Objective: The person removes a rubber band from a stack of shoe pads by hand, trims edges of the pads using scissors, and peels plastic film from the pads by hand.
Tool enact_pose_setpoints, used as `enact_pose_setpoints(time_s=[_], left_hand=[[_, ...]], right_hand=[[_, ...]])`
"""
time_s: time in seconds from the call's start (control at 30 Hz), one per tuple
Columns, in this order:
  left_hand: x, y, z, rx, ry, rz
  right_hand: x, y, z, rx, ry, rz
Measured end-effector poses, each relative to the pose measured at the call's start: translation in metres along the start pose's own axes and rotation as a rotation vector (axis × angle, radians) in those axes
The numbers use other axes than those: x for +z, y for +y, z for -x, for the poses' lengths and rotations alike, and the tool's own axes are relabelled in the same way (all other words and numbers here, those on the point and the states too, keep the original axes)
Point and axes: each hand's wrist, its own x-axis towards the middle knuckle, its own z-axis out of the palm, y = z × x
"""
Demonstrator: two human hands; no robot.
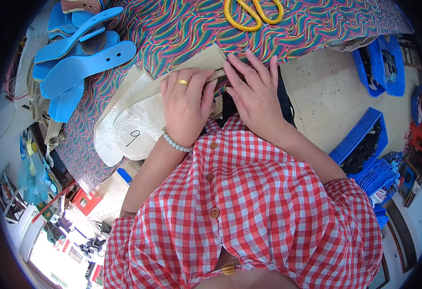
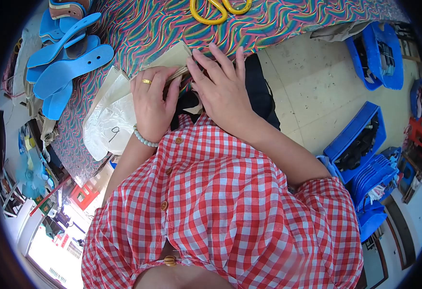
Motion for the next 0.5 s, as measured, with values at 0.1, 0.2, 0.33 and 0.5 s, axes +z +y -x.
enact_pose_setpoints(time_s=[0.1, 0.2, 0.33, 0.5], left_hand=[[0.0005, -0.0011, -0.0007, 0.003, 0.002, 0.003], [-0.0005, -0.0017, -0.0003, -0.003, -0.006, 0.004], [-0.0007, -0.0025, -0.0011, 0.0, -0.011, 0.011], [-0.0018, -0.0029, -0.0014, -0.027, -0.037, 0.027]], right_hand=[[-0.0004, 0.0026, -0.0014, 0.0, 0.005, -0.024], [0.0, 0.0053, -0.0046, -0.014, 0.014, -0.022], [0.0, 0.0079, -0.006, -0.028, -0.008, -0.012], [-0.0035, 0.008, -0.0088, -0.046, -0.023, 0.0]])
